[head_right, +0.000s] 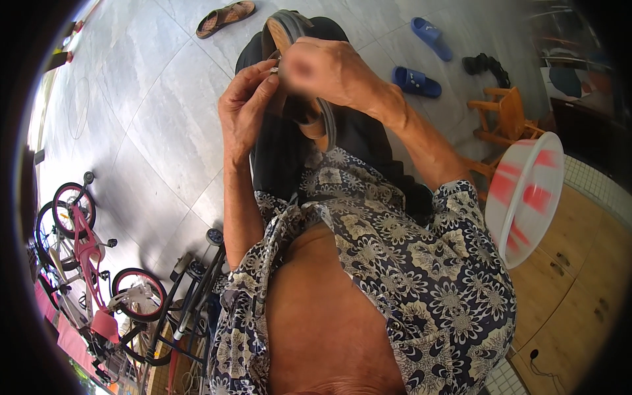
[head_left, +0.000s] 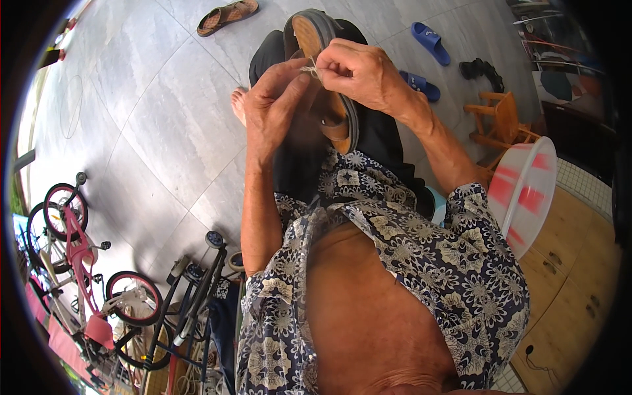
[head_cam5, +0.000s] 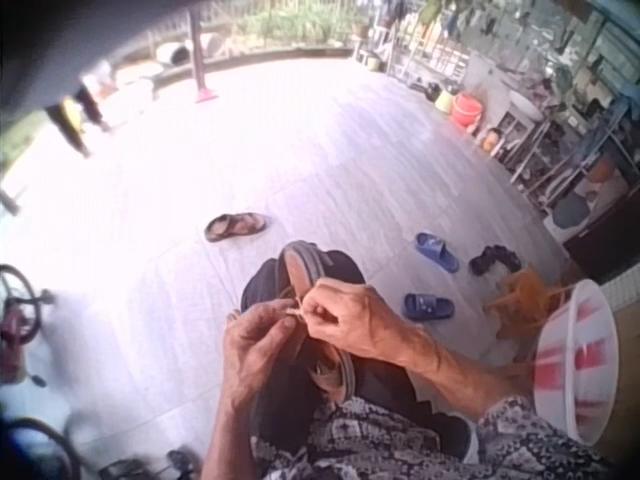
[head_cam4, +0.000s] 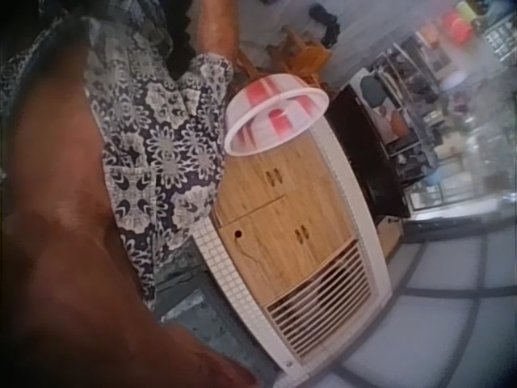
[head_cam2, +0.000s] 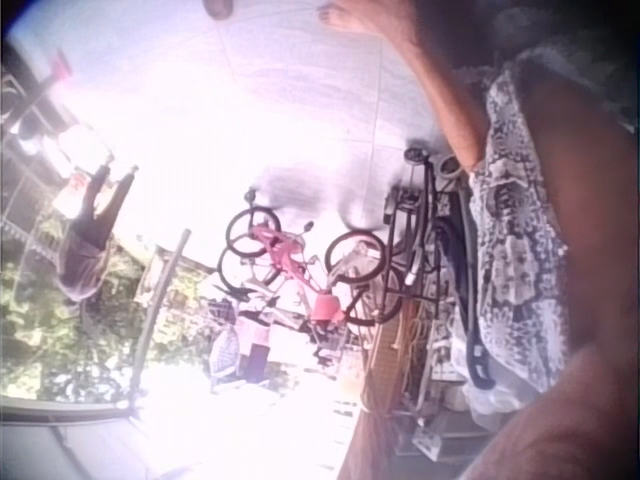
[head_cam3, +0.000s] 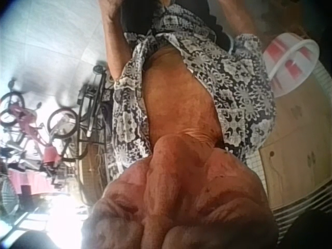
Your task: The person is repairing a sandal by using a needle and thread to sew the strap back onto the sole, occasionally using pliers to pull the thread through.
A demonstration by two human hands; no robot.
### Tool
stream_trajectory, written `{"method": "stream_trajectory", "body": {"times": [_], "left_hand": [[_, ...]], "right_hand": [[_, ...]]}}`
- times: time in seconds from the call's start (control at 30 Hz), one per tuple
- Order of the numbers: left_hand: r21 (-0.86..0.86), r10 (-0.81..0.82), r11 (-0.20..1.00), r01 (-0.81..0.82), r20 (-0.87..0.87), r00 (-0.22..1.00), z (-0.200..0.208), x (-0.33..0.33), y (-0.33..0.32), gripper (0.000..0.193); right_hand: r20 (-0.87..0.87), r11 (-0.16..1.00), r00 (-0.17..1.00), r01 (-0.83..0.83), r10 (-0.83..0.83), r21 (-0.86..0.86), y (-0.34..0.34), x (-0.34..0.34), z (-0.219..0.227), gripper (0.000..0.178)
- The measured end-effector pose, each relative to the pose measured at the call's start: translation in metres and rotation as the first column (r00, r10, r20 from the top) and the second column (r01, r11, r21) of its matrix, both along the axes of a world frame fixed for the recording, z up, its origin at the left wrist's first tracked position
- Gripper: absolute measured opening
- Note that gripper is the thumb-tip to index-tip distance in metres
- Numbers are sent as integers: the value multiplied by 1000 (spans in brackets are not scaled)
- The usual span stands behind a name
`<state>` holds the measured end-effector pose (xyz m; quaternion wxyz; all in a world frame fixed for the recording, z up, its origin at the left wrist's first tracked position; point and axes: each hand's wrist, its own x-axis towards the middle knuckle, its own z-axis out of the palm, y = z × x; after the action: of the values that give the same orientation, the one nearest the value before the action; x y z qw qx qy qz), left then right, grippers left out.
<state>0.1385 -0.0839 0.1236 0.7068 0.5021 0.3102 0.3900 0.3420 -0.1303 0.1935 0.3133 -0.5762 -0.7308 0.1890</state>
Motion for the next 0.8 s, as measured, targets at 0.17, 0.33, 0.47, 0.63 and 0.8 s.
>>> {"method": "stream_trajectory", "body": {"times": [0.17, 0.33, 0.47, 0.63, 0.8], "left_hand": [[-31, -20, 999, 20, -4, 1000, -1, 0, 1, 26], [-97, -24, 995, 26, 27, 999, 1, 0, 2, 24], [-93, -24, 995, 26, 18, 1000, 2, 0, 1, 25], [-44, -21, 999, 20, -21, 1000, -1, 1, 2, 25], [-65, -24, 998, 23, -22, 999, 2, 0, 2, 26]], "right_hand": [[-22, 999, 999, 40, -40, -11, -4, 1, -2, 11], [-34, 997, 997, 71, -71, 4, -4, 4, -1, 11], [1, 999, 1000, 30, -30, 42, -4, 0, 1, 13], [104, 996, 994, -38, 30, 76, -1, -1, -4, 11], [152, 996, 987, 30, -42, 79, -2, -3, -6, 11]]}}
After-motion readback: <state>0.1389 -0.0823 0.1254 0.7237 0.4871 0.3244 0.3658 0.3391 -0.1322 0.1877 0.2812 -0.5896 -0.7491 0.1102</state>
